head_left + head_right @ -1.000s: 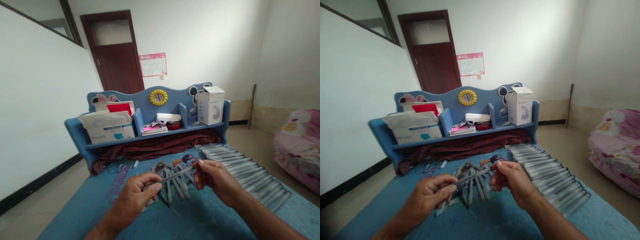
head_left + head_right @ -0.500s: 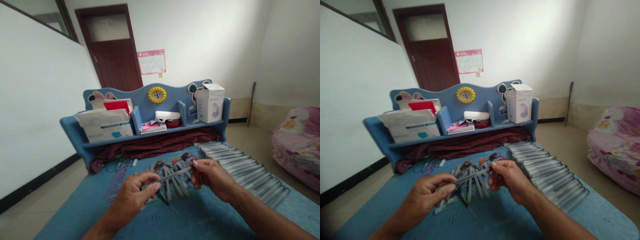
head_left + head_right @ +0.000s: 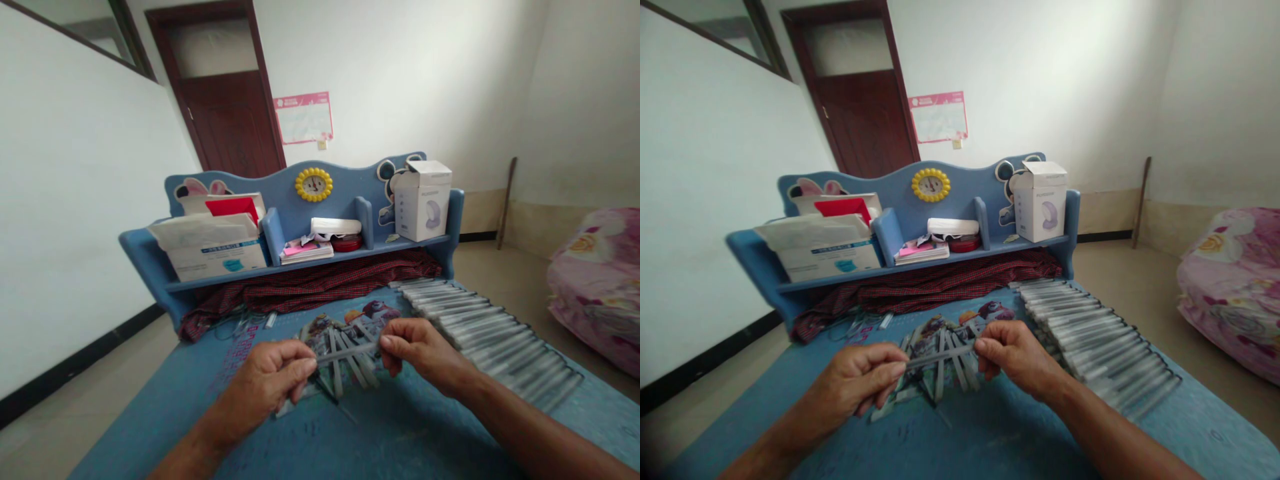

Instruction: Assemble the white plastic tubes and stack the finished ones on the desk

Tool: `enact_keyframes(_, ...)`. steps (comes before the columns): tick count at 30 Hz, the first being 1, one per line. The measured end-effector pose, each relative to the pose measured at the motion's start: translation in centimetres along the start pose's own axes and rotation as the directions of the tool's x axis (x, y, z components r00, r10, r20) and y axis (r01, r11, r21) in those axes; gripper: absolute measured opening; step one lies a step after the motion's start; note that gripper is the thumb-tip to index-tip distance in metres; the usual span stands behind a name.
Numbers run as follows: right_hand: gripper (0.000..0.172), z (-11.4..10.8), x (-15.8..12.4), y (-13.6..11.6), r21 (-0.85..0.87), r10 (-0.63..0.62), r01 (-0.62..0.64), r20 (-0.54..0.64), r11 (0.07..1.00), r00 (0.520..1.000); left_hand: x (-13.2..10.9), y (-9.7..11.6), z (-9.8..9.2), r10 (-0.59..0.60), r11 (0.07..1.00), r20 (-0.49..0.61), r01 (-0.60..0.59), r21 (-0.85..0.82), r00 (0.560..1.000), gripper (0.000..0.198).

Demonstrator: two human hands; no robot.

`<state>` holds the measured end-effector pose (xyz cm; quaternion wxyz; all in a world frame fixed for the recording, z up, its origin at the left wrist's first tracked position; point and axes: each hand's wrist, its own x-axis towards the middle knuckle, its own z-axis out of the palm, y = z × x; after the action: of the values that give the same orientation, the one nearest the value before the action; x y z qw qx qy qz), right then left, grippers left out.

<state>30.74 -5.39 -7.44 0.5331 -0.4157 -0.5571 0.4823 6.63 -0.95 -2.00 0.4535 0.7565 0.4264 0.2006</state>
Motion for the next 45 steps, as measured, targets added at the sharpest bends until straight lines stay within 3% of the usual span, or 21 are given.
enact_keyframes(11,0.014,-0.6,-0.8,0.4,0.005,-0.011,0.011,-0.035,1.0,0.999,0.4,-0.4,-0.1,-0.066,0.99,0.089,0.076,-0.12,0.994,0.034)
enact_keyframes(15,0.021,-0.6,-0.9,0.5,-0.006,-0.018,0.018,-0.054,1.0,0.998,0.6,-0.6,-0.1,-0.071,0.988,0.084,0.082,-0.129,0.994,0.034)
enact_keyframes(18,0.02,-0.7,-0.9,0.5,-0.096,-0.045,0.045,0.001,0.994,0.999,0.7,-0.8,0.0,-0.067,0.989,0.073,0.076,-0.128,0.995,0.034)
enact_keyframes(21,0.036,-0.7,-0.9,0.5,-0.17,-0.048,0.051,0.021,0.984,0.999,0.8,-0.7,0.0,-0.067,0.99,0.08,0.076,-0.115,0.995,0.033)
enact_keyframes(28,0.022,-0.6,-0.4,0.6,-0.063,-0.033,0.032,-0.012,0.998,0.999,1.4,-1.5,0.0,-0.069,0.998,0.059,0.069,-0.01,0.996,0.035)
enact_keyframes(34,0.033,-0.7,0.0,1.1,-0.102,0.017,-0.019,-0.021,0.995,1.0,2.4,-3.1,-0.6,-0.097,0.995,0.12,0.101,-0.028,0.988,0.044)
enact_keyframes(41,0.024,-0.7,-0.1,0.9,0.005,0.004,-0.004,-0.016,1.0,1.0,2.6,-2.8,-0.7,-0.093,0.995,0.143,0.099,-0.034,0.985,0.048)
enact_keyframes(45,0.037,-0.7,-0.1,1.1,-0.049,0.04,-0.04,0.003,0.998,0.999,2.7,-2.9,-0.7,-0.098,0.994,0.125,0.103,-0.04,0.987,0.048)
